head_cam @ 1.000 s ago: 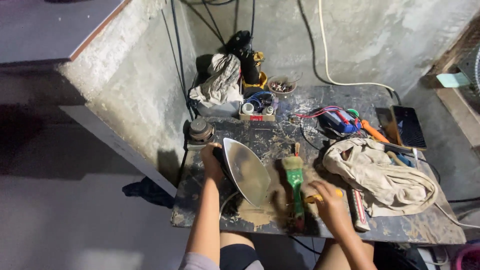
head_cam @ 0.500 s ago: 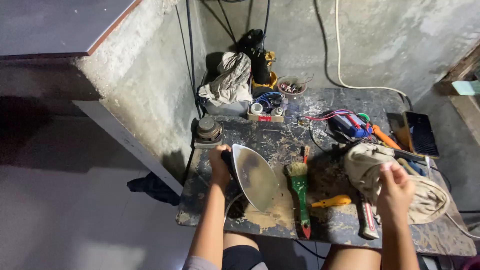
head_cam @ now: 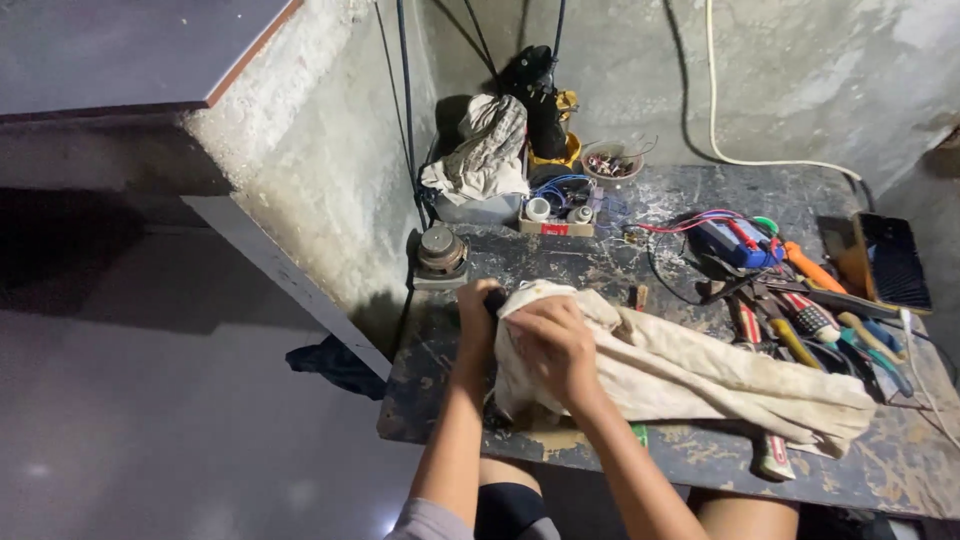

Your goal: Cleaning the soleplate of an electric iron using a brush, cloth, and screwdriver on a repair workbench.

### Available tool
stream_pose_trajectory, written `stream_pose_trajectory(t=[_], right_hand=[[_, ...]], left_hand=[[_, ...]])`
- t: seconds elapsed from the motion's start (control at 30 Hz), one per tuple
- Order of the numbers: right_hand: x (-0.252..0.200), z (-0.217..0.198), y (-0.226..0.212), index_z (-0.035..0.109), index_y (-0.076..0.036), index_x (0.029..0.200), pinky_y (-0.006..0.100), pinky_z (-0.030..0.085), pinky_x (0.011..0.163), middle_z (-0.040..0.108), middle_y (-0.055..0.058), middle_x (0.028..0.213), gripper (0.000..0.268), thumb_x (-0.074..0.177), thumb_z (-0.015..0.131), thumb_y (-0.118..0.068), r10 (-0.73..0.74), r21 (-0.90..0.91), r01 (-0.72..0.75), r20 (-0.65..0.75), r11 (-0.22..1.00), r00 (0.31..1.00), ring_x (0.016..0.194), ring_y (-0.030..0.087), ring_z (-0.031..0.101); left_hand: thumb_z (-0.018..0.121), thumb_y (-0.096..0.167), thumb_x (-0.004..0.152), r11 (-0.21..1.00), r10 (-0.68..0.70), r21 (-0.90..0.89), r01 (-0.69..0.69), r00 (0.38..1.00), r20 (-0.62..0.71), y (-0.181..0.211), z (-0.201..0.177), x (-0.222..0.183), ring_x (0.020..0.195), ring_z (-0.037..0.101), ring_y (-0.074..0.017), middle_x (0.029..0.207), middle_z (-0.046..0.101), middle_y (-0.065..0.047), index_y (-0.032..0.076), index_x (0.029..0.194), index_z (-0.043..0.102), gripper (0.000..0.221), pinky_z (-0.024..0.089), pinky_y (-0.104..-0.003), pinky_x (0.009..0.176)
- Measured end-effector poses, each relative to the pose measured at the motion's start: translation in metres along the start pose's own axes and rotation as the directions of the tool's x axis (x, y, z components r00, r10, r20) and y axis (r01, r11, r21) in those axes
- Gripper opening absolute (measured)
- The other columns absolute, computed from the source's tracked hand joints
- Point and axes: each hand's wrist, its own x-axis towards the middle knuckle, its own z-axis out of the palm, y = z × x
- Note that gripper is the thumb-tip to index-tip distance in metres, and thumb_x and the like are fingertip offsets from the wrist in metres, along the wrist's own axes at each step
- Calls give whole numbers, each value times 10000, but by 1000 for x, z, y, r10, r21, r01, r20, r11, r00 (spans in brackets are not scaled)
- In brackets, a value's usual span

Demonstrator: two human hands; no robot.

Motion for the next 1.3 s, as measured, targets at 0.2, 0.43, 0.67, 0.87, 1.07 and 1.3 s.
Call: stream_pose_trajectory(t=[0.2,0.43,0.67,0.87,1.07,1.3], right_hand=[[-61,9,4,830,-151,1074,418,547,857,783,107,1069,342,859,692,76,42,-105,-60,-167,993,985,926,317,671],[-158,5,26,728,-138,1247,365,466,899,781,107,1159,328,947,632,-48,120,-269,-134,-66,954,990,1067,237,751],[-69,13,0,638,-59,1382,474,370,1144,622,162,1438,420,1046,480,-254,33,-440,-22,17,898,999,1369,371,539],[-36,20,-15,629,-87,1389,580,319,1180,683,132,1358,402,1059,451,-232,23,-516,-22,-4,857,1000,1348,374,515],[-100,28,4,603,-145,1446,532,299,1192,652,106,1427,410,1076,444,-220,143,-559,-180,-109,810,984,1405,327,492],[-115,15,5,557,-115,1484,436,332,1160,599,90,1486,460,1097,384,-294,281,-421,-331,-178,845,943,1432,289,450]], left_hand=[[596,251,886,933,-315,-209,293,946,-81,51,9,-3,660,480,-198,621,533,-129,27,644,572,331,411,-343,705],[514,295,710,950,-309,64,307,950,36,100,6,-6,578,507,-133,559,571,9,133,559,605,239,364,-334,569],[537,264,687,894,-348,-290,340,937,27,71,2,-11,522,472,-148,552,536,-6,107,563,593,208,340,-331,515],[460,308,1035,912,-189,-319,256,955,227,105,-15,-50,712,452,-62,750,433,63,196,800,431,262,430,-308,651],[506,381,781,949,-108,-280,148,983,152,84,-25,-24,530,459,-135,546,562,1,50,583,621,403,312,-355,525],[453,355,809,973,45,-231,-9,988,151,103,-20,-25,576,537,-186,626,629,-75,49,618,596,389,361,-369,552]])
